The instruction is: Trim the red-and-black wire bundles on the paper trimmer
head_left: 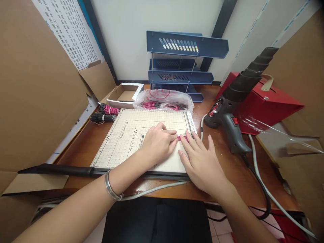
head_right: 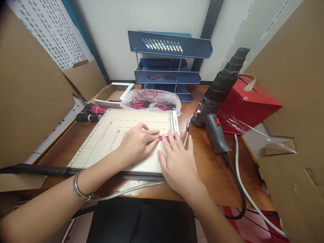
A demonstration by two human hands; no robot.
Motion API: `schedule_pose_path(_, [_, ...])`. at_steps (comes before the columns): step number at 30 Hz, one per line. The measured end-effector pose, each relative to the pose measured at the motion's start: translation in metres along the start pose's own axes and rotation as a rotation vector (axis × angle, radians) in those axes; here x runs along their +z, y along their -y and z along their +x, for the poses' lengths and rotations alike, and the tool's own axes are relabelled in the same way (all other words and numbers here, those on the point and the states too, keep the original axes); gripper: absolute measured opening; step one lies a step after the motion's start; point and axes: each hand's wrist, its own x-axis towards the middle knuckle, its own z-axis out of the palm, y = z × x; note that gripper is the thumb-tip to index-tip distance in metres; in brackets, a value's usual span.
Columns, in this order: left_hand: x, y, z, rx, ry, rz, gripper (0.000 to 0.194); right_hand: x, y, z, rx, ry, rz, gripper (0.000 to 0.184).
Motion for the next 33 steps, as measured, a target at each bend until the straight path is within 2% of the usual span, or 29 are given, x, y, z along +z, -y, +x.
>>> schedule_pose_path(5, [-0.002,-0.004,0.002,-0.085,0.011,-0.037,0.028,-0.002,0.001,0.001,0.013,0.040,0.002,0.063])
schedule_pose_path(9, [-0.013,-0.003,-0.003,-0.106,0.054,-0.029,0.024,-0.003,0.001,0.002,0.023,0.056,-0.003,0.063])
schedule_pose_path(13, [-0.023,-0.003,-0.023,-0.143,0.078,0.025,0.041,-0.002,0.002,0.002,0.020,0.041,0.008,0.063])
schedule_pose_path(19, [-0.017,-0.015,-0.046,-0.062,0.052,0.126,0.062,0.003,0.000,0.000,-0.016,-0.052,0.021,0.061])
schedule_pose_path(22, [-0.012,-0.018,-0.046,-0.049,0.066,0.131,0.064,0.005,0.000,0.000,-0.027,-0.095,0.020,0.060])
schedule_pose_path(26, [-0.013,-0.016,-0.043,-0.048,0.075,0.109,0.062,0.005,0.000,0.000,-0.020,-0.089,0.021,0.060])
schedule_pose_path(33, [-0.019,-0.009,-0.042,0.067,0.186,0.174,0.074,0.006,0.000,-0.001,-0.018,-0.086,0.022,0.061])
